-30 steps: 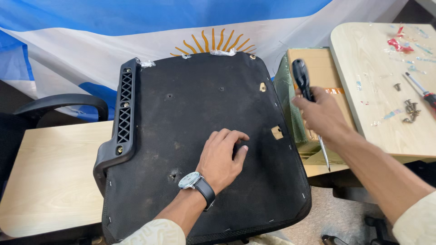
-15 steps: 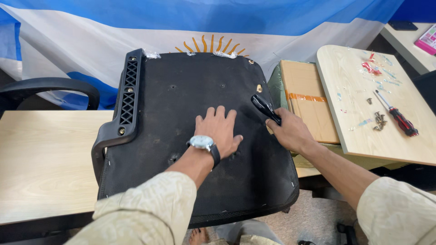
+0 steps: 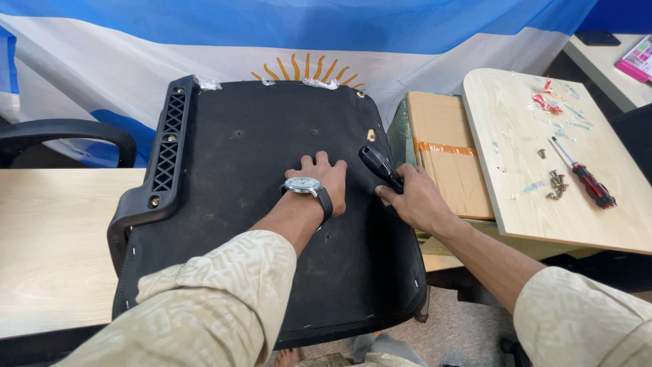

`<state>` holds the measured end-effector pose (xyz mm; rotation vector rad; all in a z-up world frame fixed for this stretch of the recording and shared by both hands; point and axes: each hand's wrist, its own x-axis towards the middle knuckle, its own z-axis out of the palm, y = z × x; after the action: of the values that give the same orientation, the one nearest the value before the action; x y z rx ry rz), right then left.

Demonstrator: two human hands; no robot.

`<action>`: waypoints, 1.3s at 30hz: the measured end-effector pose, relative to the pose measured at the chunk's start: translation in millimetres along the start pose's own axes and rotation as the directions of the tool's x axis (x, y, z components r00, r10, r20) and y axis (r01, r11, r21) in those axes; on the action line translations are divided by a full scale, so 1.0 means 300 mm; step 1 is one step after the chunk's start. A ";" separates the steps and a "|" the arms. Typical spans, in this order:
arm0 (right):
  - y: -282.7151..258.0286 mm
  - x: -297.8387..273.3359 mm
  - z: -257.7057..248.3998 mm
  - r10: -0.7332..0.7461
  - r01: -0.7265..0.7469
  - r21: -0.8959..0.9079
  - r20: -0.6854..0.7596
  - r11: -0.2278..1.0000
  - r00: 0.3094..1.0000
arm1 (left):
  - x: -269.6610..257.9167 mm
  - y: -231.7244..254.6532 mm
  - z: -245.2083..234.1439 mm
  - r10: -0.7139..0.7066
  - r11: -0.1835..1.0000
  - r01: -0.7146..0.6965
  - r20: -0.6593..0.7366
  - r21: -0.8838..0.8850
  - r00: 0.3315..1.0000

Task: The person attaches a black plastic frame to the underside of an office chair seat using a screwdriver. They align the frame, insert screws, and tighten them to secure the frame to the seat.

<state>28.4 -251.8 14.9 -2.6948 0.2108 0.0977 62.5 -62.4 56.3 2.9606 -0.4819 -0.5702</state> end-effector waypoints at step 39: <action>0.197 0.241 -0.030 -0.130 -0.116 0.537 0.399 0.836 0.908 | 0.094 0.246 -0.080 -0.317 0.945 0.326 0.185 -0.022 0.930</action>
<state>90.2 -318.2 -9.0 -2.0307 0.0748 0.5308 75.1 -140.8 79.3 2.9684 0.0143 -0.8712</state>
